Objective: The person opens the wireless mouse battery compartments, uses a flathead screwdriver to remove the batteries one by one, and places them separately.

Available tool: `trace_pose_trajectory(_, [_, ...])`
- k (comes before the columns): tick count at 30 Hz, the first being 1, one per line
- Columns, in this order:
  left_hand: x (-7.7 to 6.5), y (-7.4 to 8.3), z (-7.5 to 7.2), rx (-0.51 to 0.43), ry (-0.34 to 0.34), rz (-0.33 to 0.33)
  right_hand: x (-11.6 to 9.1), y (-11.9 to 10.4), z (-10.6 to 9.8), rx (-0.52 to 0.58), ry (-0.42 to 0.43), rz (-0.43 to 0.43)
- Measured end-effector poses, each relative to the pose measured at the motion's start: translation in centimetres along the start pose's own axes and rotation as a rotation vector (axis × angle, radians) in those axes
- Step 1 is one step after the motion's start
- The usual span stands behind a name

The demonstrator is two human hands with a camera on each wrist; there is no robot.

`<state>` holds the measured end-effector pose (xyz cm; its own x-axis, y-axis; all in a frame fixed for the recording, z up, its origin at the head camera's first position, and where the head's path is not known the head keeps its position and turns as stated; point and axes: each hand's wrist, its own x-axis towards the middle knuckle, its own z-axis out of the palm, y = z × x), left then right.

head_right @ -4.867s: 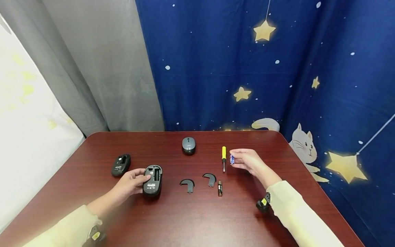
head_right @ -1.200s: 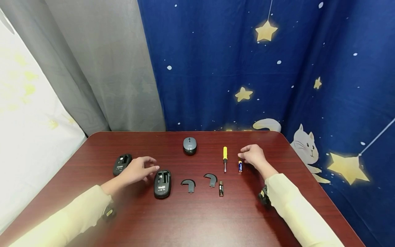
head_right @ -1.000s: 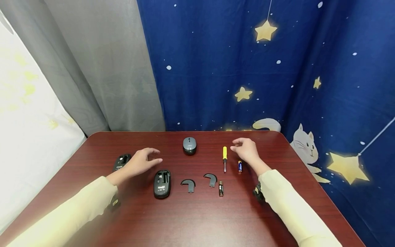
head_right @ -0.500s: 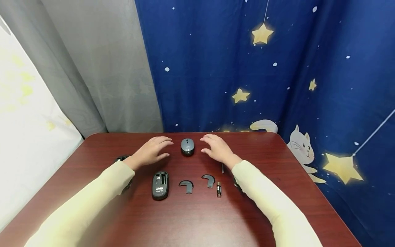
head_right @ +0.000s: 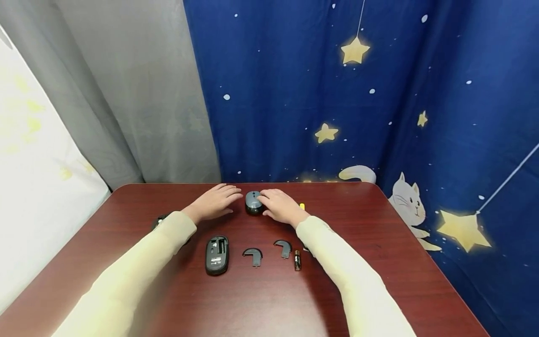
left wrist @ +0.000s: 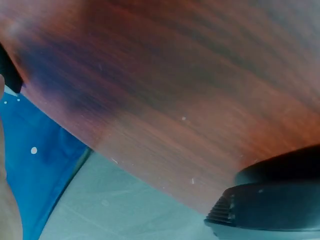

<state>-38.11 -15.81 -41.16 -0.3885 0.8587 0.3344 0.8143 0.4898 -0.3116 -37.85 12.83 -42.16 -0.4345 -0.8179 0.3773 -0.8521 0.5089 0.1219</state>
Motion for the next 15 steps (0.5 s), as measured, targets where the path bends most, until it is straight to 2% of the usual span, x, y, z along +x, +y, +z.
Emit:
trace_pose_trajectory(6, [0.9, -0.2, 0.4, 0.059, -0.070, 0.013, 0.4, 0.6, 0.6, -0.085, -0.052, -0.016])
trace_pose_trajectory(15, [2.0, 0.1, 1.2, 0.095, -0.109, 0.027, 1.4, 0.6, 1.0, -0.157, -0.130, -0.037])
